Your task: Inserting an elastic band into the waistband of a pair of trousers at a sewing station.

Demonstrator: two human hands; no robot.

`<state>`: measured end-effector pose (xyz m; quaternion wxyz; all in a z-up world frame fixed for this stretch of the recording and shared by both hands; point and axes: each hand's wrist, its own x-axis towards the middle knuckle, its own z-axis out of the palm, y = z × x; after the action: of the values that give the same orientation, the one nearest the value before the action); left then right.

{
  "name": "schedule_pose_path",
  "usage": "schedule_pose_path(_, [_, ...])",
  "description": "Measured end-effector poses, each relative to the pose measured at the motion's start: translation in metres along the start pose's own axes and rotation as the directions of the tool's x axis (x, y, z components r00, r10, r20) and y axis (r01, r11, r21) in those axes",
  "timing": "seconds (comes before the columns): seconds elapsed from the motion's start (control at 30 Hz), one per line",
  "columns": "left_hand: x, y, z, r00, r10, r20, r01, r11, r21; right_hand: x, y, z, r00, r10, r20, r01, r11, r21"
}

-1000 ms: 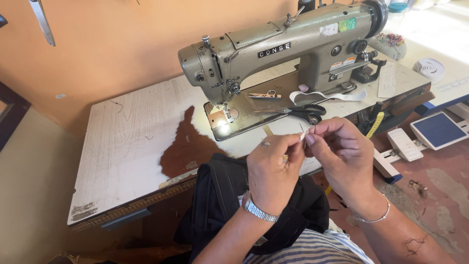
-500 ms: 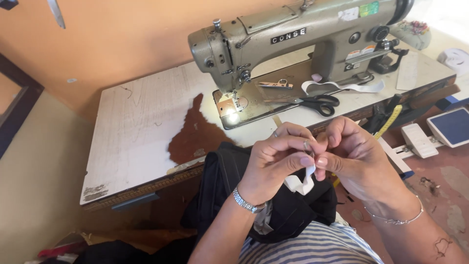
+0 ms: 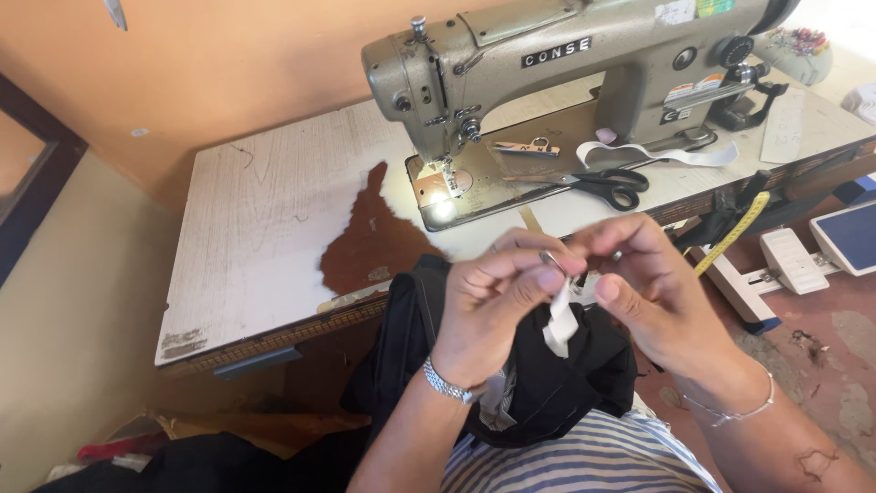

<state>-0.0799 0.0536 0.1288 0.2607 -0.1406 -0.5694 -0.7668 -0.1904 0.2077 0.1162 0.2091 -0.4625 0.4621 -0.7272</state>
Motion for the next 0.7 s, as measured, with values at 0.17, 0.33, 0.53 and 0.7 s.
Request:
schedule_pose_path(0.17, [0.006, -0.007, -0.031, 0.968, 0.103, -0.231, -0.094, 0.994, 0.047, 0.004, 0.015, 0.011, 0.956, 0.222, 0.193, -0.219, 0.975, -0.038])
schedule_pose_path(0.33, [-0.004, -0.009, -0.115, 0.745, 0.064, -0.664, -0.178, 0.978, -0.105, 0.017, 0.029, -0.019, 0.893, 0.446, 0.064, -0.382, 0.825, -0.417])
schedule_pose_path(0.53, [-0.014, 0.039, -0.201, 0.721, 0.131, -0.68, -0.03, 0.987, 0.158, 0.088, 0.029, -0.002, 0.812, 0.554, -0.183, -0.41, 0.319, -0.854])
schedule_pose_path(0.7, [-0.009, 0.014, -0.267, 0.722, 0.175, -0.669, 0.366, 0.724, 0.585, 0.12, 0.11, -0.002, 0.864, 0.494, -0.102, -0.306, 0.353, -0.884])
